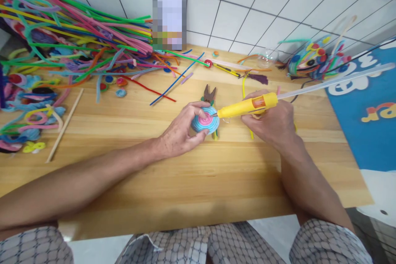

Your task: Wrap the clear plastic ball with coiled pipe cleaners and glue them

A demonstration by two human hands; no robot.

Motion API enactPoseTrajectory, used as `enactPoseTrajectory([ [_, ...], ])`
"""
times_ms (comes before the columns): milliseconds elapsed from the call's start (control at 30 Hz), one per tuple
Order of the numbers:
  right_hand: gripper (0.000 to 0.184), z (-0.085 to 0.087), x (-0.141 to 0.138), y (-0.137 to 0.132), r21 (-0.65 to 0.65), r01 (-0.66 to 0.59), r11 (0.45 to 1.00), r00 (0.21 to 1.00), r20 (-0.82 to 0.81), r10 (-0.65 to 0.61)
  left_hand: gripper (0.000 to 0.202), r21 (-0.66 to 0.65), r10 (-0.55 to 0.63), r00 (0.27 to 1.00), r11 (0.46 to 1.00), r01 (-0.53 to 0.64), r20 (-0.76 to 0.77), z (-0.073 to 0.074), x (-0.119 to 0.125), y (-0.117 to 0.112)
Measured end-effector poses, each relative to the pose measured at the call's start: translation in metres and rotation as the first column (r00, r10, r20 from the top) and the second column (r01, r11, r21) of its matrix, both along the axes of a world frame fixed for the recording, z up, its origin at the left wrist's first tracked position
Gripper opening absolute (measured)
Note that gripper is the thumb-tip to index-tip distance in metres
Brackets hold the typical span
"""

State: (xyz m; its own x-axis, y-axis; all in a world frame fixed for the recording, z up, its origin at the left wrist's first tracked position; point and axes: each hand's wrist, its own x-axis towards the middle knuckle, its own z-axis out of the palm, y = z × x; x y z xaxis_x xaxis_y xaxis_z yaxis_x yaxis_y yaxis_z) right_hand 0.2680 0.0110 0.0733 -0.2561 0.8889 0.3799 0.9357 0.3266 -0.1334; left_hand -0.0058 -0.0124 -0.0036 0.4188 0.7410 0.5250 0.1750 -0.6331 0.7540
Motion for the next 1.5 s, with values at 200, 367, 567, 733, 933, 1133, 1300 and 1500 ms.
enactPoseTrajectory([
  [200, 0.030, 0.002, -0.006, 0.000, -0.003, -0.045, 0.999, 0.999, 0.006, 0.045, 0.034, -0.017, 0.003, 1.000, 1.000, -0.003, 0.023, 0.000, 0.001, 0.001],
  [367, 0.028, 0.001, -0.007, 0.001, -0.013, -0.048, 0.999, 0.999, -0.005, 0.048, 0.038, -0.032, 0.008, 0.999, 0.999, -0.007, 0.033, -0.001, 0.001, 0.001],
  [567, 0.027, 0.003, -0.007, 0.000, -0.053, -0.074, 0.996, 0.997, -0.012, 0.073, 0.042, -0.040, 0.000, 0.999, 0.999, 0.002, 0.039, -0.003, 0.001, 0.001],
  [733, 0.027, 0.002, -0.008, 0.001, -0.041, -0.068, 0.997, 0.998, 0.008, 0.069, 0.038, -0.039, -0.015, 1.000, 0.999, 0.016, 0.027, -0.002, 0.000, 0.002],
  [933, 0.032, -0.003, -0.008, 0.002, -0.045, -0.023, 0.999, 0.998, 0.058, 0.026, 0.037, -0.045, -0.013, 1.000, 0.999, 0.014, 0.025, -0.002, 0.000, 0.001],
  [1133, 0.032, -0.005, -0.006, 0.002, -0.041, -0.023, 0.999, 0.997, 0.075, 0.026, 0.038, -0.050, -0.013, 1.000, 0.999, 0.014, 0.020, -0.001, -0.001, 0.001],
  [1300, 0.024, -0.010, -0.003, 0.004, -0.031, -0.011, 0.999, 0.999, 0.047, 0.012, 0.036, -0.055, -0.021, 1.000, 0.998, 0.021, 0.013, 0.001, -0.001, 0.001],
  [1500, 0.017, -0.014, -0.001, 0.005, -0.004, -0.001, 1.000, 0.998, 0.060, 0.001, 0.035, -0.071, -0.023, 1.000, 0.997, 0.024, 0.019, 0.000, -0.001, 0.001],
])
